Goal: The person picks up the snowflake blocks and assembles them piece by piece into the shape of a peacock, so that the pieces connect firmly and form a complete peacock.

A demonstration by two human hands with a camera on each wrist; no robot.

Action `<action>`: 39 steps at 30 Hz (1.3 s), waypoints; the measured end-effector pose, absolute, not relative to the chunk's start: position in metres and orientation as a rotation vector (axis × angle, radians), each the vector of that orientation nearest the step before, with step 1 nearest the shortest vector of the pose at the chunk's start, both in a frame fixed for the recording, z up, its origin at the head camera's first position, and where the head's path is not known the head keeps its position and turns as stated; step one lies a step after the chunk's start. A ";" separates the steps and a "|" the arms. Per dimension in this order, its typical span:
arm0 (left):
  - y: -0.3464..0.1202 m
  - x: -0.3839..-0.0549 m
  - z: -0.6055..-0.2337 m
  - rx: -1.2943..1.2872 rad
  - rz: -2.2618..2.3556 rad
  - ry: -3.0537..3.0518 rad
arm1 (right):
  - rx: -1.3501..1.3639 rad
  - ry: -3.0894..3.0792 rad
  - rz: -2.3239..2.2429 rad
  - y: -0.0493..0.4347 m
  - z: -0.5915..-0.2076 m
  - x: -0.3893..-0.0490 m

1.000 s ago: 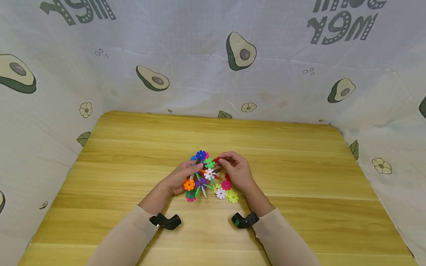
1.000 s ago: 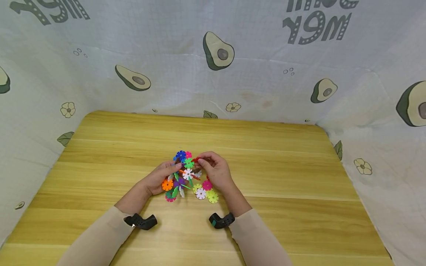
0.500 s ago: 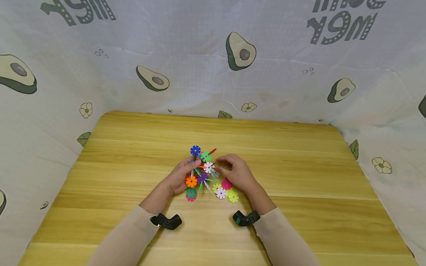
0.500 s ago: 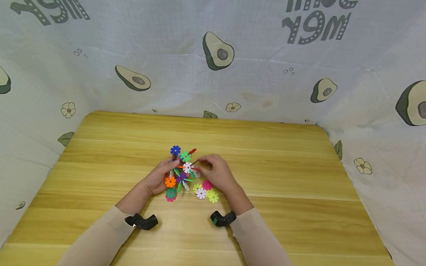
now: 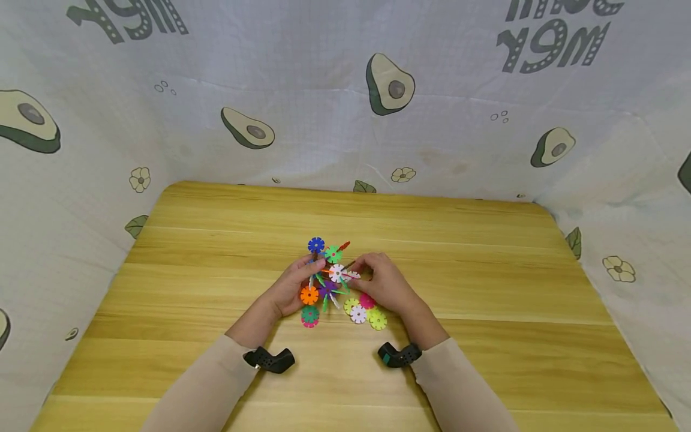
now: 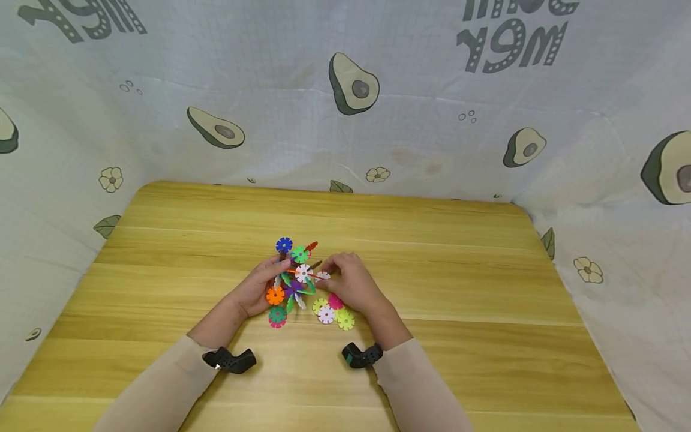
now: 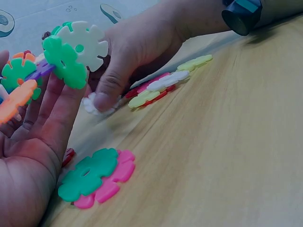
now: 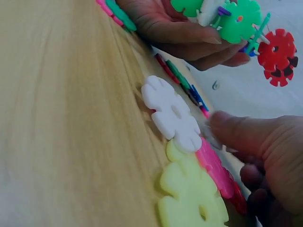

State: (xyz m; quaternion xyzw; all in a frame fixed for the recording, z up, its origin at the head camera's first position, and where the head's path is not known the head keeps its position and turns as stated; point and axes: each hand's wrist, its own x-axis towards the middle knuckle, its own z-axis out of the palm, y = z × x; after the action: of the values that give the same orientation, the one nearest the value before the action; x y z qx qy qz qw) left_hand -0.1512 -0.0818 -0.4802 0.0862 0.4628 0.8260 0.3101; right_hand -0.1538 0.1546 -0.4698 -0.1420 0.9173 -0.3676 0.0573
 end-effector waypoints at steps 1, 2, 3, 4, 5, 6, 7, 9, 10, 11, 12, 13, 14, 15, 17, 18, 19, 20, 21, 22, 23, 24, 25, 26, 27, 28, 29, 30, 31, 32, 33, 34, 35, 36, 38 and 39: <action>-0.082 -0.151 -0.480 0.224 2.172 1.234 | -0.400 2.765 -1.177 0.155 -0.471 -0.154; -0.082 -0.151 -0.480 0.224 2.161 1.247 | -0.368 2.747 -1.250 0.155 -0.471 -0.155; -0.082 -0.151 -0.481 0.224 2.150 1.259 | -0.338 2.725 -1.330 0.156 -0.471 -0.155; -0.082 -0.151 -0.481 0.221 2.141 1.270 | -0.304 2.700 -1.410 0.156 -0.472 -0.155; -0.082 -0.151 -0.481 0.220 2.131 1.282 | -0.273 2.681 -1.474 0.156 -0.472 -0.155; -0.083 -0.151 -0.480 0.217 2.123 1.290 | -0.250 2.654 -1.545 0.156 -0.472 -0.156; -0.083 -0.151 -0.480 0.217 2.115 1.299 | -0.233 2.625 -1.614 0.157 -0.472 -0.156; -0.083 -0.151 -0.480 0.224 2.103 1.309 | -0.225 2.585 -1.727 0.157 -0.472 -0.156; -0.083 -0.151 -0.480 0.229 2.098 1.314 | -0.231 2.560 -1.777 0.157 -0.472 -0.156; -0.083 -0.152 -0.480 0.236 2.094 1.318 | -0.239 2.538 -1.819 0.157 -0.472 -0.156; -0.083 -0.152 -0.480 0.243 2.091 1.321 | -0.260 2.520 -1.855 0.157 -0.471 -0.156; -0.083 -0.152 -0.480 0.250 2.086 1.327 | -0.279 2.505 -1.880 0.157 -0.471 -0.156; -0.083 -0.152 -0.481 0.251 2.084 1.330 | -0.303 2.484 -1.904 0.157 -0.471 -0.155; -0.083 -0.152 -0.481 0.250 2.081 1.336 | -0.326 2.467 -1.919 0.157 -0.471 -0.155; -0.083 -0.153 -0.481 0.244 2.076 1.342 | -0.354 2.441 -1.929 0.157 -0.472 -0.155; -0.083 -0.153 -0.481 0.234 2.073 1.346 | -0.362 2.429 -1.933 0.156 -0.472 -0.155; -0.083 -0.153 -0.481 0.225 2.071 1.347 | -0.366 2.417 -1.939 0.156 -0.472 -0.154; -0.083 -0.153 -0.481 0.218 2.071 1.346 | -0.368 2.406 -1.944 0.156 -0.473 -0.154; -0.083 -0.153 -0.481 0.216 2.069 1.347 | -0.366 2.398 -1.949 0.156 -0.473 -0.154; -0.083 -0.153 -0.482 0.216 2.067 1.346 | -0.365 2.393 -1.951 0.156 -0.473 -0.154; -0.083 -0.153 -0.482 0.212 2.067 1.345 | -0.364 2.393 -1.951 0.155 -0.473 -0.154; -0.083 -0.153 -0.482 0.214 2.068 1.343 | -0.367 2.398 -1.950 0.155 -0.473 -0.154; -0.082 -0.153 -0.482 0.219 2.069 1.340 | -0.371 2.406 -1.947 0.155 -0.473 -0.153; -0.082 -0.153 -0.482 0.224 2.070 1.339 | -0.378 2.415 -1.943 0.155 -0.473 -0.153; -0.082 -0.153 -0.481 0.224 2.070 1.341 | -0.386 2.430 -1.938 0.155 -0.473 -0.153; -0.082 -0.153 -0.481 0.222 2.071 1.344 | -0.400 2.457 -1.923 0.155 -0.473 -0.153; -0.082 -0.152 -0.480 0.215 2.073 1.347 | -0.410 2.480 -1.913 0.155 -0.474 -0.152; -0.082 -0.152 -0.479 0.207 2.075 1.348 | -0.425 2.507 -1.901 0.154 -0.474 -0.152; -0.082 -0.151 -0.479 0.202 2.075 1.351 | -0.444 2.532 -1.890 0.154 -0.474 -0.152; -0.082 -0.151 -0.478 0.195 2.076 1.356 | -0.464 2.554 -1.880 0.154 -0.474 -0.152; -0.082 -0.150 -0.478 0.189 2.078 1.359 | -0.484 2.582 -1.864 0.153 -0.474 -0.152; -0.081 -0.150 -0.478 0.190 2.079 1.363 | -0.506 2.604 -1.851 0.153 -0.474 -0.152; -0.081 -0.150 -0.478 0.194 2.080 1.365 | -0.520 2.622 -1.840 0.153 -0.474 -0.152; -0.080 -0.150 -0.478 0.200 2.079 1.374 | -0.547 2.640 -1.827 0.153 -0.474 -0.152; -0.079 -0.150 -0.478 0.211 2.078 1.395 | -0.588 2.669 -1.804 0.152 -0.474 -0.152; -0.079 -0.150 -0.478 0.218 2.077 1.406 | -0.604 2.679 -1.797 0.152 -0.474 -0.152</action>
State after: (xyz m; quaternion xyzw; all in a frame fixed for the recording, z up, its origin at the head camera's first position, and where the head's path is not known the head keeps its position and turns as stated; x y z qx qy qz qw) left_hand -0.1497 -0.0787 -0.4784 0.0825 0.5315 0.7852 0.3069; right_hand -0.1516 0.1522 -0.4738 -0.1835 0.8142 -0.5463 -0.0699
